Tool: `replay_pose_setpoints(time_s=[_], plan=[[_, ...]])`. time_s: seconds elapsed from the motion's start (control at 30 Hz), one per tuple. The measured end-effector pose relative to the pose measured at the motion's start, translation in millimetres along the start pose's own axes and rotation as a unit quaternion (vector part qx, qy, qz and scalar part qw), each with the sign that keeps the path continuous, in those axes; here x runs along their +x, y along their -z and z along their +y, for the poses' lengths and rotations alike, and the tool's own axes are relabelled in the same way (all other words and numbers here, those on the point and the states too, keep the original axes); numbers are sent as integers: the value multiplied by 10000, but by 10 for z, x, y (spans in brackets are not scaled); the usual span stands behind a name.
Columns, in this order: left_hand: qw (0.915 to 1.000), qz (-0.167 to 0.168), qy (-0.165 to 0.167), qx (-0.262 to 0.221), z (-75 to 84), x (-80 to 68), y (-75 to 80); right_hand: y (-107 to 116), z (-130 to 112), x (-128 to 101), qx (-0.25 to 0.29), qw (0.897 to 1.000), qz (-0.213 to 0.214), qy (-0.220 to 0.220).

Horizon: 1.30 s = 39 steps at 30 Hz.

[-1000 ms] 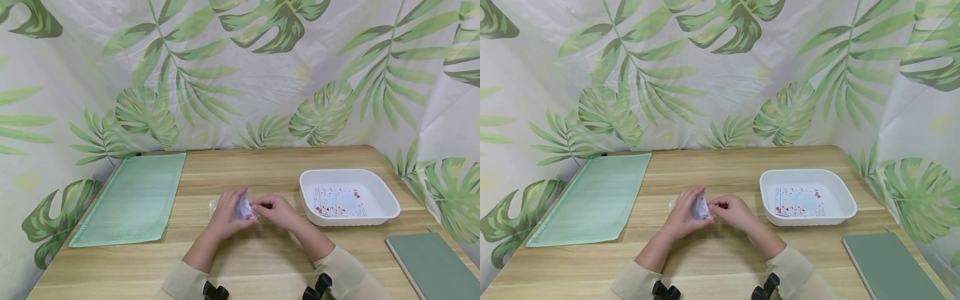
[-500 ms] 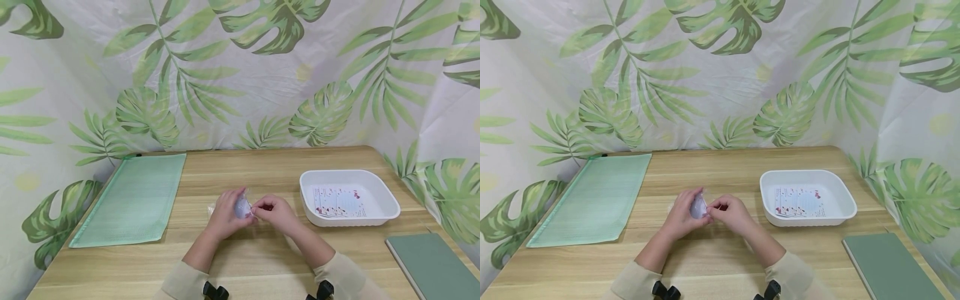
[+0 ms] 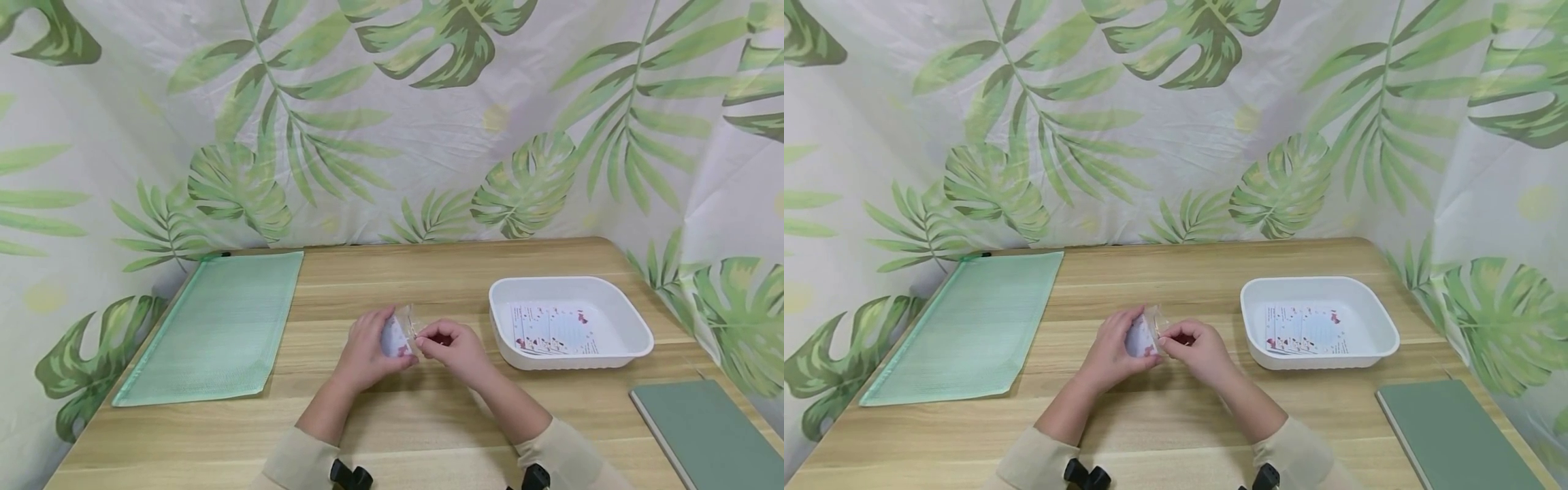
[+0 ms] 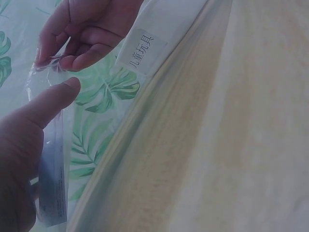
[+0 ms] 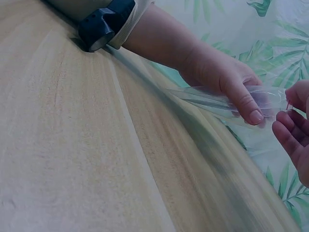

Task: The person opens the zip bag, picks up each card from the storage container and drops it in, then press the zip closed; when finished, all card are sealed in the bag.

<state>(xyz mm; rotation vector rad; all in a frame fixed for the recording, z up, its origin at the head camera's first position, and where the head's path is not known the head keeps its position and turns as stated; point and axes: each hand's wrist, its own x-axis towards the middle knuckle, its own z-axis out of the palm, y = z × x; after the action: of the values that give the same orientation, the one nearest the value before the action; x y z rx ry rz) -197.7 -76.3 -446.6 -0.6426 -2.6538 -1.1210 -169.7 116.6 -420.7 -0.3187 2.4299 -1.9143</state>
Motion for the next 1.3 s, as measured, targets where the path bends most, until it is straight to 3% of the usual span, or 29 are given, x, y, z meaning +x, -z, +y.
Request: replay_pose_setpoints(time_s=[0.3, 0.53, 0.7, 0.9, 1.07, 1.3], plan=[[10000, -19, 10, -10, -23, 5, 8, 215, -26, -15, -521, 9980, -249, 274], [10000, 72, -15, -12, -45, 15, 15, 917, -168, 83, -1451, 9884, 363, 282], [9999, 120, -50, -30, -42, 16, 9, 1522, -122, 167, -2364, 9692, 626, -271], [9998, 154, -111, 11, -36, 18, -1, 2065, 83, 212, -3069, 9441, 353, -1151], [9997, 166, -152, -10, -36, 16, -9, 2330, 310, 239, -3527, 9234, -42, -1515], [9998, 96, -124, -76, -35, 24, -21, 2485, 595, 273, -3874, 9023, -534, -1816]])
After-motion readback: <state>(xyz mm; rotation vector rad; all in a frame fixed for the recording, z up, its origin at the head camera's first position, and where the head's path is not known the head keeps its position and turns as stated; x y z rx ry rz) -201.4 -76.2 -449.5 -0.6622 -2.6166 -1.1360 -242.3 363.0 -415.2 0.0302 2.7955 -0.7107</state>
